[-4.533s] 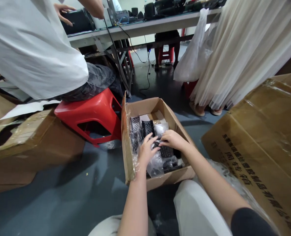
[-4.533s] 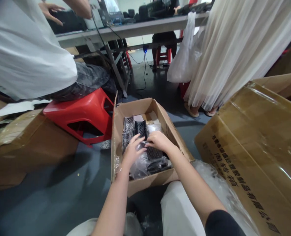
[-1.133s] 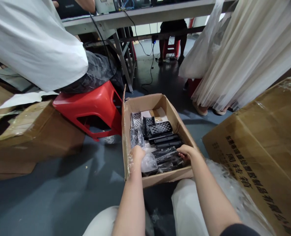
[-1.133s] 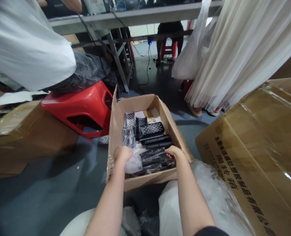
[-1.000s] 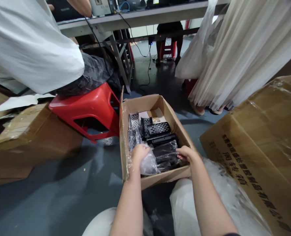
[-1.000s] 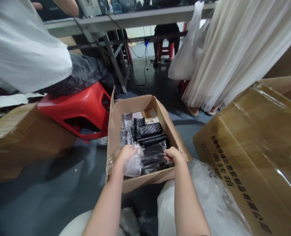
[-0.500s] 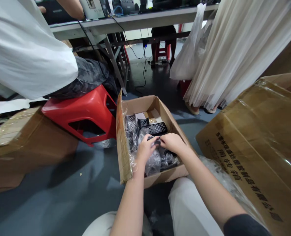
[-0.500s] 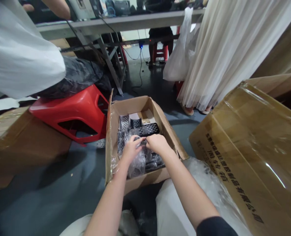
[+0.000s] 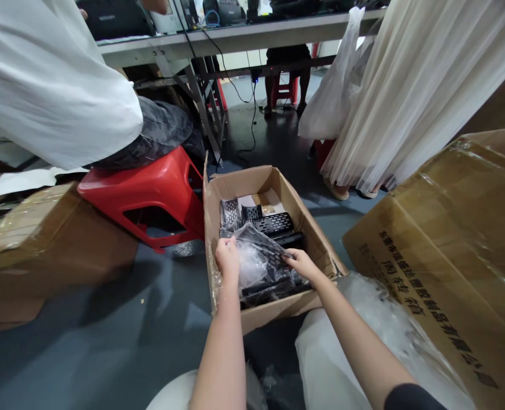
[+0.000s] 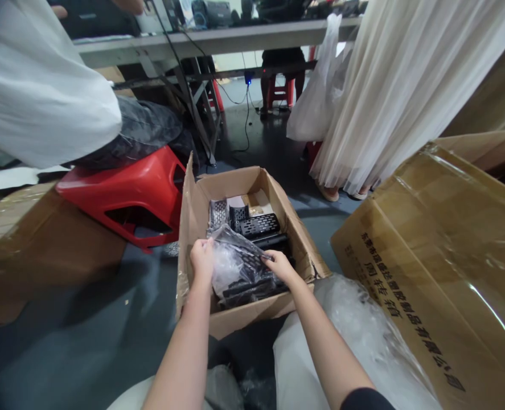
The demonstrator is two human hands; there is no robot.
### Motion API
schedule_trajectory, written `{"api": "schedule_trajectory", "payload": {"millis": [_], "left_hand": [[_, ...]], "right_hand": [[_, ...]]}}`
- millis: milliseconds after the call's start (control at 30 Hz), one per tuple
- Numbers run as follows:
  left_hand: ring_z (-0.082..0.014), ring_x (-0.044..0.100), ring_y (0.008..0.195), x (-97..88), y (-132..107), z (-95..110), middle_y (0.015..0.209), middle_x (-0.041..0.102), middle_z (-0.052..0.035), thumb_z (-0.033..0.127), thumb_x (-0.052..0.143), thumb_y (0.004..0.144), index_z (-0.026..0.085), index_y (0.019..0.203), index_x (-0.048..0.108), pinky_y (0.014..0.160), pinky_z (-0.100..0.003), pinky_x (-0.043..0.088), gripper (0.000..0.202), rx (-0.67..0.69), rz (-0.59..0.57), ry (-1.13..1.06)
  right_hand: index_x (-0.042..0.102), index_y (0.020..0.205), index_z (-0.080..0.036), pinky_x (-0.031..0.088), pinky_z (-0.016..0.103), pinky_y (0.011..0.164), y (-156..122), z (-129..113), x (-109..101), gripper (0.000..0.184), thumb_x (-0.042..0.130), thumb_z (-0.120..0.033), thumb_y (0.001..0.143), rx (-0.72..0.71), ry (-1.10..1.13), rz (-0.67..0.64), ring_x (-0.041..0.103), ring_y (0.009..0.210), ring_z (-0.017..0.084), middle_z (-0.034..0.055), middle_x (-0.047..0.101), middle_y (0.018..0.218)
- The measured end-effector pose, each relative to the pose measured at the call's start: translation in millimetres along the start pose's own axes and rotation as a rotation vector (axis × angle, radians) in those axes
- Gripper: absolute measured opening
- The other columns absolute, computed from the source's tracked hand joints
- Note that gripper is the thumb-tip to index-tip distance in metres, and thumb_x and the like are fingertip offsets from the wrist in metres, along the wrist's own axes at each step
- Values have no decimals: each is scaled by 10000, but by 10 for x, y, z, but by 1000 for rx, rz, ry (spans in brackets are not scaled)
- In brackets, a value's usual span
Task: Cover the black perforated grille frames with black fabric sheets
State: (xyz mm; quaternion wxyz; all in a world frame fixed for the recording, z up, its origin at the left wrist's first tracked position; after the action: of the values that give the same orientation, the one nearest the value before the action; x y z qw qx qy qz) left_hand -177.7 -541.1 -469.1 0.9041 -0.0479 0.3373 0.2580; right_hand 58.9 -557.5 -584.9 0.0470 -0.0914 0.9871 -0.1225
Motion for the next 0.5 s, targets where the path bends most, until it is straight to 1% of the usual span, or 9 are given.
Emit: {"api": "schedule_trajectory", "payload": {"millis": [67, 133, 167, 233, 300, 367, 433, 500], "left_hand": [[-152, 514, 626, 16, -46, 3, 656, 568, -35, 231, 456, 740, 174, 664, 512, 581, -239, 354, 110, -13, 6, 55], [-149, 518, 668, 30, -97, 15, 720, 578, -49, 200, 413, 764, 170, 710, 510, 605, -238, 357, 115, -9, 18, 53], [-147, 520, 681, 52, -118, 18, 736, 580, -53, 189, 402, 770, 169, 725, 510, 614, -237, 358, 119, -2, 7, 51], [-149, 520, 679, 129, -142, 3, 723, 582, -51, 182, 418, 763, 169, 721, 515, 617, -241, 357, 107, 7, -56, 78], [-159, 519, 671, 188, -138, -37, 693, 579, -49, 181, 455, 739, 170, 686, 524, 615, -250, 353, 88, 11, -113, 102], [-164, 520, 671, 193, -104, -84, 678, 575, -49, 173, 463, 724, 169, 666, 528, 616, -255, 354, 87, 3, -119, 86], [-161, 522, 667, 187, -61, -114, 667, 572, -42, 176, 456, 720, 168, 665, 527, 618, -251, 360, 90, -4, -105, 41], [-155, 525, 661, 185, -25, -137, 656, 567, -30, 197, 460, 711, 170, 662, 519, 622, -245, 370, 82, -23, -90, -32]], "right_hand": [[586, 697, -135, 401, 185, 481, 23, 41, -15, 228, 609, -342, 605, 37, 47, -22, 488, 546, 91, -21, 543, 607], [564, 674, -144, 406, 188, 498, 24, 110, -25, 232, 647, -333, 568, 113, 178, -37, 481, 519, 77, -40, 532, 579], [556, 681, -151, 412, 193, 509, 19, 150, -34, 246, 662, -333, 553, 157, 262, -34, 489, 521, 76, -43, 540, 587], [550, 719, -166, 416, 198, 513, 9, 215, -81, 291, 694, -323, 521, 217, 419, 7, 516, 541, 85, -38, 569, 621], [552, 745, -179, 408, 192, 490, 4, 256, -172, 324, 718, -305, 498, 233, 528, 82, 527, 531, 88, -34, 584, 622], [549, 727, -186, 397, 187, 458, -2, 279, -233, 299, 721, -296, 508, 238, 586, 126, 513, 478, 79, -42, 576, 574], [549, 714, -190, 409, 199, 460, -7, 277, -229, 265, 712, -297, 535, 243, 620, 117, 513, 458, 83, -39, 579, 556], [557, 752, -190, 438, 221, 499, -8, 240, -186, 270, 705, -295, 552, 229, 647, 83, 548, 503, 106, -20, 608, 603]]}}
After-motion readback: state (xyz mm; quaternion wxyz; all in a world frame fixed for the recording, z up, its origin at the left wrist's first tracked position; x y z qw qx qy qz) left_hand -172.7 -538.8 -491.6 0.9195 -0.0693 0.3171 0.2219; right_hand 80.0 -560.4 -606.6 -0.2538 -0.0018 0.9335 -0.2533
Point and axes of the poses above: each hand's wrist, its own y-axis towards the middle knuckle, its own x-axis out of the palm, z = x × y, the point moved 10 cm from there along y, towards the middle knuckle
